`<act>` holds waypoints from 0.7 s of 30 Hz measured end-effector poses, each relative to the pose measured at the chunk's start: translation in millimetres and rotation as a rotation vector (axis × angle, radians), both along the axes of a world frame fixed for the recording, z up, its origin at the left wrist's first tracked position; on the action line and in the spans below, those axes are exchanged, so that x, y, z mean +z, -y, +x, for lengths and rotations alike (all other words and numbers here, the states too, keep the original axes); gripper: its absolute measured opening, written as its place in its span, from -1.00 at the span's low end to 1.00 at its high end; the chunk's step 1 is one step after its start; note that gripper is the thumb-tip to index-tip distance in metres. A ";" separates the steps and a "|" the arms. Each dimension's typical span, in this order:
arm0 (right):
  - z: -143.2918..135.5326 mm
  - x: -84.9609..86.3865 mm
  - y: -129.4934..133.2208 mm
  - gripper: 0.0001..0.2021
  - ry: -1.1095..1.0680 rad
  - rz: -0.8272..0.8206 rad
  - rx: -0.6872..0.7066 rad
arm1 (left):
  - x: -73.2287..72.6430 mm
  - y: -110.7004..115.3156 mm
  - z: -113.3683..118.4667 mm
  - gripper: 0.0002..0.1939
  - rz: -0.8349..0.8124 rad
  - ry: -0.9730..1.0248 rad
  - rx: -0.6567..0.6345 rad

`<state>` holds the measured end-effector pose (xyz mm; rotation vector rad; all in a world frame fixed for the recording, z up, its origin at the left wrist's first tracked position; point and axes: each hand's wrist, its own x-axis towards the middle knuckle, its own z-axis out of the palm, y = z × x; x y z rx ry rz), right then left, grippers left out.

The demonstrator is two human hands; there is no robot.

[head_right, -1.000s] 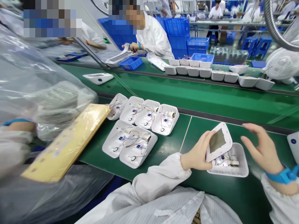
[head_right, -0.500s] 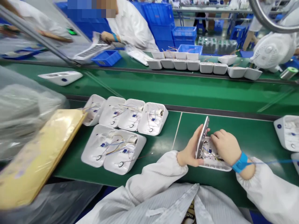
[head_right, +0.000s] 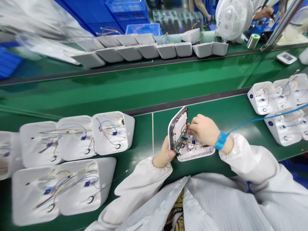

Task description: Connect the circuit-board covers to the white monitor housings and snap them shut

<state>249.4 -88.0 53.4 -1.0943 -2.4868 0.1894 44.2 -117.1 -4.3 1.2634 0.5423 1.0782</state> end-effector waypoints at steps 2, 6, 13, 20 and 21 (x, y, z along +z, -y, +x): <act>0.3 -0.8 0.1 -0.72 -0.022 0.004 -0.006 | 1.1 -0.3 0.0 0.04 0.008 0.004 -0.004; 0.8 -1.5 -0.1 -0.72 -0.039 0.012 0.007 | 4.2 0.2 0.6 0.01 0.040 0.020 -0.008; -0.2 0.1 -0.1 -0.68 0.014 0.030 0.003 | 7.3 4.1 0.1 -0.04 -0.051 0.025 0.005; 0.0 -0.3 -0.6 -0.74 -0.012 0.007 0.027 | 8.7 -0.5 -0.7 -0.10 -0.011 -0.006 0.007; 0.1 -0.3 -1.1 -0.76 -0.020 0.001 0.037 | 9.4 -1.9 -0.8 -0.11 -0.001 -0.016 -0.001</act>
